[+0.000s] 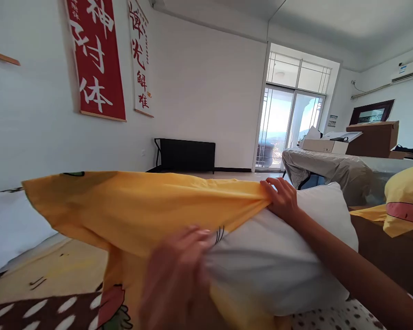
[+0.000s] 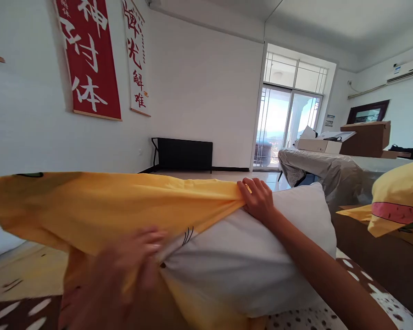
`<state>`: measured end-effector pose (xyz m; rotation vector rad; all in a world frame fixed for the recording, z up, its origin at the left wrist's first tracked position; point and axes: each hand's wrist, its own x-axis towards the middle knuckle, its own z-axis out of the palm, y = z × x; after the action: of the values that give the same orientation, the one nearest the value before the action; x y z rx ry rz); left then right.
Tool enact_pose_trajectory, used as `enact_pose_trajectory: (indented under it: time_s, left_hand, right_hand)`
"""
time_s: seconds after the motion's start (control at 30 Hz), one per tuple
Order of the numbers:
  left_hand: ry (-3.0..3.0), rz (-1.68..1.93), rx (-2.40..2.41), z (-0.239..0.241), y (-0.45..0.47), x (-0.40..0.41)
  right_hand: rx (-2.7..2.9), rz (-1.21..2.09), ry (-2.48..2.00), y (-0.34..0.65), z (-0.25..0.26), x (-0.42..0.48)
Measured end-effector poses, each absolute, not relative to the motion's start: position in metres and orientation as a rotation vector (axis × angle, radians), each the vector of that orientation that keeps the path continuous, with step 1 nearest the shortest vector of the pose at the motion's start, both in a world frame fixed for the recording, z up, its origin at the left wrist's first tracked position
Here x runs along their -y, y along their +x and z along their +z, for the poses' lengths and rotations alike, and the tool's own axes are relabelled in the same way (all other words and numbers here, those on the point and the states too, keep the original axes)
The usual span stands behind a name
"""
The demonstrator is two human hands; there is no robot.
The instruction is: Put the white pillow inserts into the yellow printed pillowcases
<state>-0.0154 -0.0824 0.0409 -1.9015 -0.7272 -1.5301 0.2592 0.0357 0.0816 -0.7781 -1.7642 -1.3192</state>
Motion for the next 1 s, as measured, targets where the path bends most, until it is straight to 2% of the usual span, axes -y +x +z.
enact_pose_trajectory:
  time_s: [0.13,0.37,0.5,0.67,0.87,1.0]
  left_hand:
    - [-2.22,-1.091,0.692,0.013,0.054,0.075]
    - [-2.289,-0.934,1.26,-0.011,0.062,0.031]
    - [-2.163,-0.911,1.337,-0.02,0.056,0.014]
    - [-2.179,-0.834,1.385,-0.027,0.057,-0.001]
    - [-2.244,-0.73,1.317,-0.028,0.074,0.033]
    - [-2.505,-0.551,1.19,-0.033,0.084,0.057]
  right_hand:
    - [1.777,-1.165,-0.462,0.25,0.084,-0.028]
    - [1.99,-0.647,-0.362,0.226,0.072,-0.003]
    - [2.325,-0.749,-0.358,0.215,0.069,0.009]
    - [2.79,-0.766,-0.77,0.21,0.068,0.003]
    - [2.743,-0.651,-0.897,0.225,0.05,-0.035]
    - [2.671,-0.649,-0.942,0.232,0.042,-0.043]
